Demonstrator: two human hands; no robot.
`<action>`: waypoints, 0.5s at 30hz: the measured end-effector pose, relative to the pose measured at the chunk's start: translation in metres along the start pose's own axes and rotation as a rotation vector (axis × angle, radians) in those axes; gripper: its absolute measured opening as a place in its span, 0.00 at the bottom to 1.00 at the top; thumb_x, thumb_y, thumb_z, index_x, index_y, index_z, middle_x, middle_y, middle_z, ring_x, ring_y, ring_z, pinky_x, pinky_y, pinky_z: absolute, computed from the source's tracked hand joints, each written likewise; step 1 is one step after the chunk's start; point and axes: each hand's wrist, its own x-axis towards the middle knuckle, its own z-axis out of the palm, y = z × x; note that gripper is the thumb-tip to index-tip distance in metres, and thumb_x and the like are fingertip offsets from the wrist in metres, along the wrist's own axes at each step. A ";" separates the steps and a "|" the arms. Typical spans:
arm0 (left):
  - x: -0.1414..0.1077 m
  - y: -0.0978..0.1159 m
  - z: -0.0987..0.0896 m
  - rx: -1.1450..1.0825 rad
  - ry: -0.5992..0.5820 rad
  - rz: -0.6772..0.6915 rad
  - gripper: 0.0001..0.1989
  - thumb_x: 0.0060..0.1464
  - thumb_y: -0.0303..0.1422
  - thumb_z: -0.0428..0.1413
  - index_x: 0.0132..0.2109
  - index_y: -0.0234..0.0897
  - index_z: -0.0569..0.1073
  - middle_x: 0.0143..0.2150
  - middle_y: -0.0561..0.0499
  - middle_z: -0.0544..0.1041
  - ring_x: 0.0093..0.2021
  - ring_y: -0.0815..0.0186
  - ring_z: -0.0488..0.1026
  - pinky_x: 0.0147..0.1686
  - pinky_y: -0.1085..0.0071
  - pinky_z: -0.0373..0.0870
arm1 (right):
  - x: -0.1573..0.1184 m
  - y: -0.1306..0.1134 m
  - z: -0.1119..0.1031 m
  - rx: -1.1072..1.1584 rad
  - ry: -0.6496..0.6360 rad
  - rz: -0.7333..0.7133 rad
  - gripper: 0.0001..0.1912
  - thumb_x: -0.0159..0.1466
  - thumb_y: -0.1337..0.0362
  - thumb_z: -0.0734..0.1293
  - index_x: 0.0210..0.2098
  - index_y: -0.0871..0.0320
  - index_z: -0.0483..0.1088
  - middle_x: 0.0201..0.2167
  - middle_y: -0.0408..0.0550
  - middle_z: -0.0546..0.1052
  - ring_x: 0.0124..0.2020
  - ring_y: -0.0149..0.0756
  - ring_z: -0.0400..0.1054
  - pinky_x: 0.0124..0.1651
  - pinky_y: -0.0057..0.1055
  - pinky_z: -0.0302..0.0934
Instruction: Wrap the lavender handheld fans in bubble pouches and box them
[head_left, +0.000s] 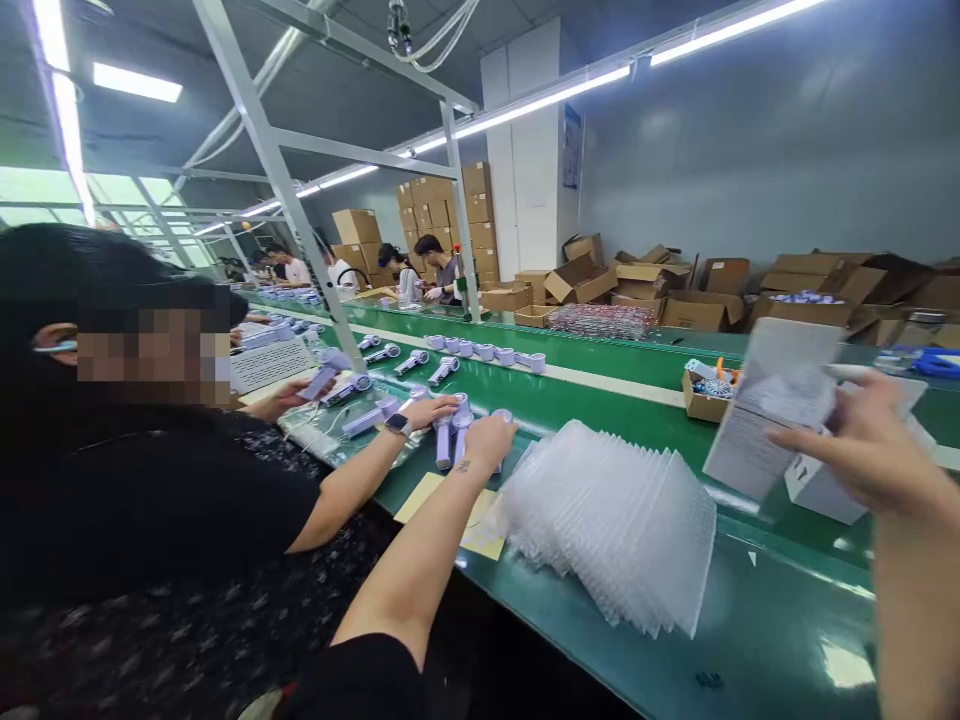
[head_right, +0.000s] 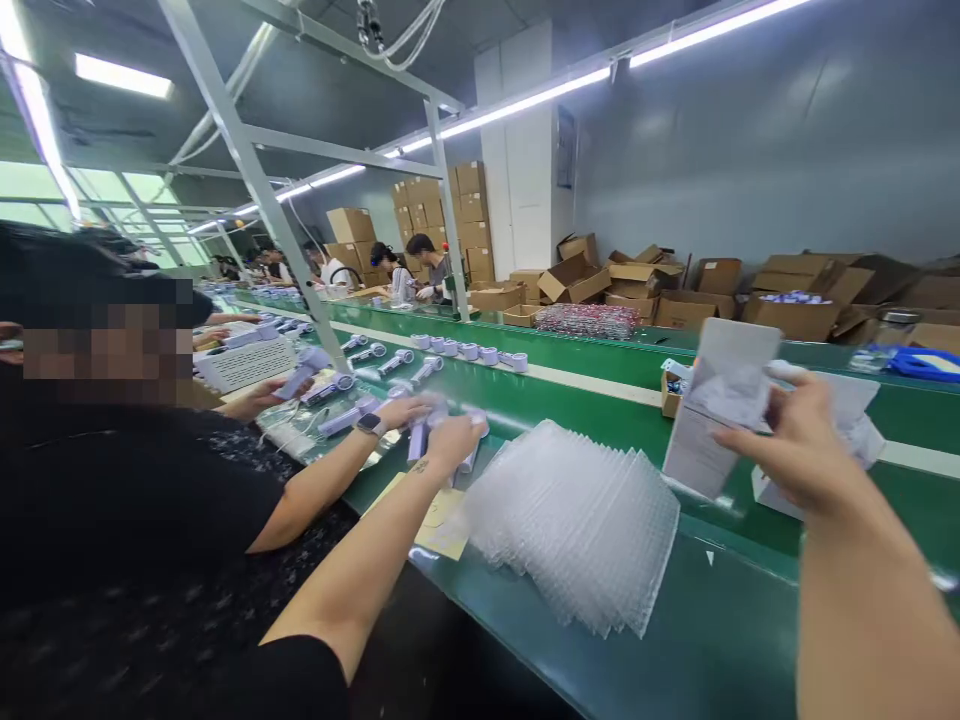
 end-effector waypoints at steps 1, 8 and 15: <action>0.009 -0.007 0.011 0.003 -0.042 -0.015 0.17 0.52 0.42 0.54 0.32 0.30 0.75 0.36 0.32 0.76 0.44 0.51 0.73 0.42 0.62 0.64 | 0.021 0.007 0.010 0.047 -0.010 0.022 0.38 0.42 0.70 0.73 0.45 0.51 0.49 0.46 0.58 0.69 0.46 0.48 0.67 0.45 0.42 0.61; 0.020 -0.060 0.000 -0.185 -0.122 0.027 0.19 0.42 0.50 0.57 0.28 0.36 0.74 0.29 0.37 0.77 0.41 0.49 0.74 0.42 0.59 0.65 | 0.084 0.082 0.065 0.054 -0.071 0.070 0.34 0.41 0.66 0.73 0.42 0.51 0.50 0.40 0.45 0.69 0.36 0.39 0.69 0.38 0.40 0.66; 0.037 -0.084 -0.025 -0.776 -0.137 -0.077 0.14 0.40 0.46 0.59 0.21 0.40 0.70 0.18 0.49 0.72 0.26 0.60 0.73 0.27 0.69 0.65 | 0.065 0.079 0.066 0.061 0.010 0.078 0.36 0.47 0.61 0.71 0.52 0.53 0.52 0.49 0.53 0.68 0.48 0.42 0.67 0.47 0.43 0.63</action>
